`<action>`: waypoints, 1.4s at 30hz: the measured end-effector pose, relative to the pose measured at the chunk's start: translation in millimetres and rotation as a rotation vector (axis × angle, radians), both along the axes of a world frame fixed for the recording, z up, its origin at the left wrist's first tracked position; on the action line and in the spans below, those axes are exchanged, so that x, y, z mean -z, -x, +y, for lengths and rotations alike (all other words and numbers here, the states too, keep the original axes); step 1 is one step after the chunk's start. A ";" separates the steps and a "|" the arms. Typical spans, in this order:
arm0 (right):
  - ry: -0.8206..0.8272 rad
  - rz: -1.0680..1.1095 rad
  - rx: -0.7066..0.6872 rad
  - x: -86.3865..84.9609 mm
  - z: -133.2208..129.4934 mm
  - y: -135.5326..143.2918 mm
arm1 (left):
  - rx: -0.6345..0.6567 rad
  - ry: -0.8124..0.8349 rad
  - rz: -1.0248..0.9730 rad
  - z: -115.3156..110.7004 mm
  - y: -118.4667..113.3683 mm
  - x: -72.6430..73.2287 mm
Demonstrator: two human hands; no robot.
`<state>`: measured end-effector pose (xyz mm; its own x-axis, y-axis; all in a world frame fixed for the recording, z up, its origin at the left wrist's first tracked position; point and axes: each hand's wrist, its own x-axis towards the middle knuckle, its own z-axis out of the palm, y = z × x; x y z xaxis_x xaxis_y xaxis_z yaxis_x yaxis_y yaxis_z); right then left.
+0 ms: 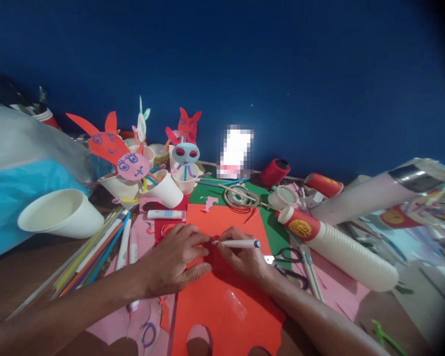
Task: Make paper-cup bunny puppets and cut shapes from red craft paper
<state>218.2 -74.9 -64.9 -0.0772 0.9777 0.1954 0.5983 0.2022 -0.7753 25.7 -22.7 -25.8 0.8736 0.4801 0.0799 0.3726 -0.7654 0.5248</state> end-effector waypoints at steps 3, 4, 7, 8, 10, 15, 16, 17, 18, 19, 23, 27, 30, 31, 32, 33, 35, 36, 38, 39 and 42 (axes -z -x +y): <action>0.009 0.003 0.004 0.1 -0.2 0.1 | -0.002 -0.001 -0.015 -1.2 0.3 -3.9; 0.010 0.009 0.006 0.3 -0.2 0.2 | -0.002 -0.004 -0.022 -1.4 0.3 -4.5; 0.022 0.053 0.014 1.5 0.0 0.1 | 0.000 -0.007 -0.022 -1.6 0.2 -4.7; 0.021 0.072 0.027 2.0 0.2 0.0 | 0.000 -0.006 -0.018 -1.5 0.2 -4.5; 0.015 0.104 0.062 3.2 0.8 -0.1 | -0.001 -0.002 -0.009 -1.2 0.0 -3.7; 0.017 0.120 0.097 5.0 1.8 0.0 | 0.005 -0.004 0.001 -0.4 0.1 -0.2; 0.022 0.118 0.095 5.0 1.7 0.0 | 0.006 -0.006 0.005 -0.2 0.1 0.6; 0.028 0.115 0.092 5.0 1.4 -0.2 | 0.009 -0.009 0.007 -0.2 0.2 1.2; 0.034 0.110 0.087 4.9 1.1 -0.4 | 0.009 -0.013 0.007 -0.1 0.3 1.7; 0.038 0.103 0.077 4.6 0.8 -0.6 | 0.010 -0.017 0.003 -0.2 0.5 2.1; 0.045 0.103 0.042 3.0 0.1 -0.3 | -0.003 -0.029 -0.018 -1.5 1.6 1.3; 0.056 0.174 0.071 1.4 1.6 2.1 | -0.011 -0.038 -0.010 -3.3 2.8 0.3; 0.080 0.266 0.085 1.0 2.2 3.2 | -0.013 -0.050 0.001 -4.1 3.3 1.3; 0.090 0.300 0.087 1.3 2.2 3.2 | -0.012 -0.053 0.003 -4.2 3.3 1.7; 0.100 0.330 0.088 1.7 2.1 3.1 | -0.011 -0.054 0.003 -4.3 3.3 2.1; 0.108 0.357 0.089 2.3 1.9 2.9 | -0.009 -0.053 0.002 -4.3 3.2 2.3; 0.116 0.399 0.098 4.1 1.6 2.5 | -0.004 -0.048 0.000 -4.1 3.2 2.0; 0.116 0.413 0.104 5.0 1.5 2.3 | -0.002 -0.047 -0.001 -4.0 3.2 1.5; 0.106 0.424 0.118 6.6 1.6 2.2 | 0.003 -0.042 -0.002 -3.7 3.4 0.3; 0.100 0.422 0.122 7.1 1.7 2.2 | 0.005 -0.040 -0.002 -3.5 3.4 -0.4; 0.091 0.421 0.123 6.7 2.0 2.2 | 0.013 -0.036 0.001 -3.0 3.4 -2.5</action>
